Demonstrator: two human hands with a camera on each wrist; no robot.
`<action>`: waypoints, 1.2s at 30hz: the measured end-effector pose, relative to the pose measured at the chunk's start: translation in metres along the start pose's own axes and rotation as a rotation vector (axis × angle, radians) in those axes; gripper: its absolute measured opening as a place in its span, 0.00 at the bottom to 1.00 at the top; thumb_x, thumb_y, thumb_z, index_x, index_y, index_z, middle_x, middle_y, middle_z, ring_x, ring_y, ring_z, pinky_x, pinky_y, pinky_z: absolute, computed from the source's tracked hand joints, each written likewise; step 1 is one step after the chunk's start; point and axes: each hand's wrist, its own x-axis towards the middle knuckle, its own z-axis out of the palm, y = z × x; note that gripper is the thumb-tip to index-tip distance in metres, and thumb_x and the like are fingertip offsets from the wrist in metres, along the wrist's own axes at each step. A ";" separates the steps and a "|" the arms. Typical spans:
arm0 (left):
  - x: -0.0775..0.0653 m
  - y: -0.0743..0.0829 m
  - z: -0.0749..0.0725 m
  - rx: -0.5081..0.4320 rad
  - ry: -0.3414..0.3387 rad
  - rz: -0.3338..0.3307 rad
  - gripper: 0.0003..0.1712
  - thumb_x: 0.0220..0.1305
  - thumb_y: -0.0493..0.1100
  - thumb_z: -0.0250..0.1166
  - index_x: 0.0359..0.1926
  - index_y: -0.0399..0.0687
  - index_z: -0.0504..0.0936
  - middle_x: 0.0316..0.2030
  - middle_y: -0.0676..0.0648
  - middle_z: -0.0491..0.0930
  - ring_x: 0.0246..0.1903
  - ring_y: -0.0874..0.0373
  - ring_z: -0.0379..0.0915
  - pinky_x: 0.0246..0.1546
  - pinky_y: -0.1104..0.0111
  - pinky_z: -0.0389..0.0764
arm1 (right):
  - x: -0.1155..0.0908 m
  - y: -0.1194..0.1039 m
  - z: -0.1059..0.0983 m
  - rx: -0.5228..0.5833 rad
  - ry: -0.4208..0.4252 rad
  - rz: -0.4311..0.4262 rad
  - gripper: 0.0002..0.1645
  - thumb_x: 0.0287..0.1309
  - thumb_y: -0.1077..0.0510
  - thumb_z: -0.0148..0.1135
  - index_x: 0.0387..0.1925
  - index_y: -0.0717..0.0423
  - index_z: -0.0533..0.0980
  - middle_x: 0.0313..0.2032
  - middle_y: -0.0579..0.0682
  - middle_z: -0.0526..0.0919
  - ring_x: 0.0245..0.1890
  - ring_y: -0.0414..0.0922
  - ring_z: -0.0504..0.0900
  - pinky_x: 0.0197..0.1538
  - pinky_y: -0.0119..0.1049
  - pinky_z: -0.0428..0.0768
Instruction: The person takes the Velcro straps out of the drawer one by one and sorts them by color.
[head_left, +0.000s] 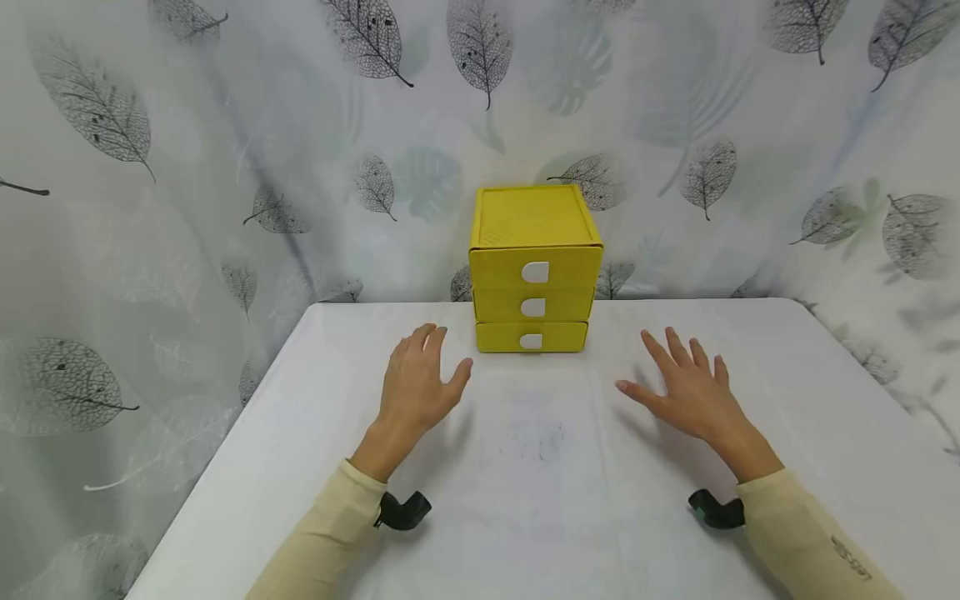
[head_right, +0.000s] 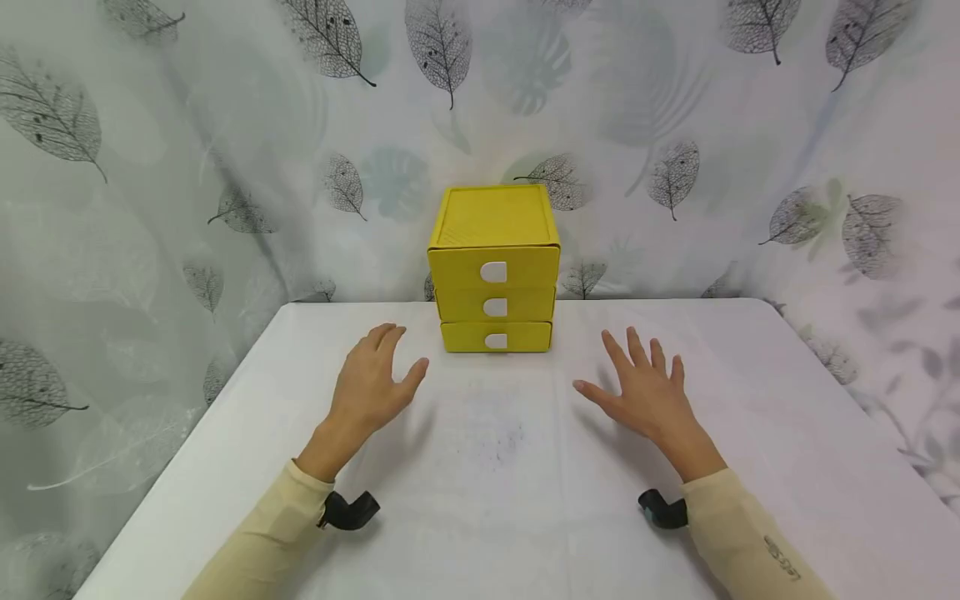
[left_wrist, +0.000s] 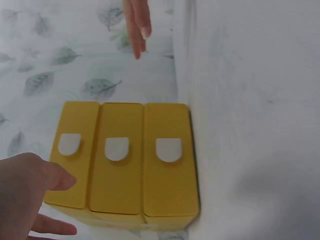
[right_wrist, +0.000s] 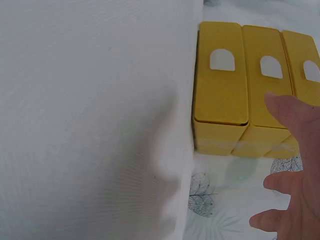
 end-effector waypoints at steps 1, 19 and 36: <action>0.003 0.003 -0.002 -0.016 0.029 0.011 0.31 0.70 0.52 0.67 0.63 0.31 0.78 0.61 0.32 0.76 0.58 0.35 0.76 0.60 0.44 0.75 | 0.000 -0.001 0.000 0.002 0.001 -0.002 0.64 0.64 0.19 0.52 0.83 0.55 0.46 0.78 0.73 0.40 0.74 0.79 0.38 0.67 0.79 0.33; 0.062 0.068 0.029 -0.334 0.042 -0.045 0.30 0.72 0.46 0.63 0.69 0.35 0.74 0.63 0.37 0.76 0.56 0.39 0.79 0.52 0.48 0.82 | 0.027 -0.066 -0.029 0.196 0.206 -0.091 0.56 0.69 0.30 0.60 0.83 0.52 0.49 0.78 0.65 0.54 0.76 0.67 0.53 0.66 0.75 0.58; 0.087 0.079 0.044 -0.581 0.116 -0.052 0.28 0.69 0.42 0.62 0.67 0.34 0.74 0.55 0.39 0.76 0.52 0.47 0.77 0.50 0.61 0.82 | 0.043 -0.089 -0.059 0.320 0.453 -0.224 0.45 0.69 0.48 0.68 0.79 0.54 0.61 0.75 0.60 0.64 0.75 0.62 0.61 0.70 0.67 0.61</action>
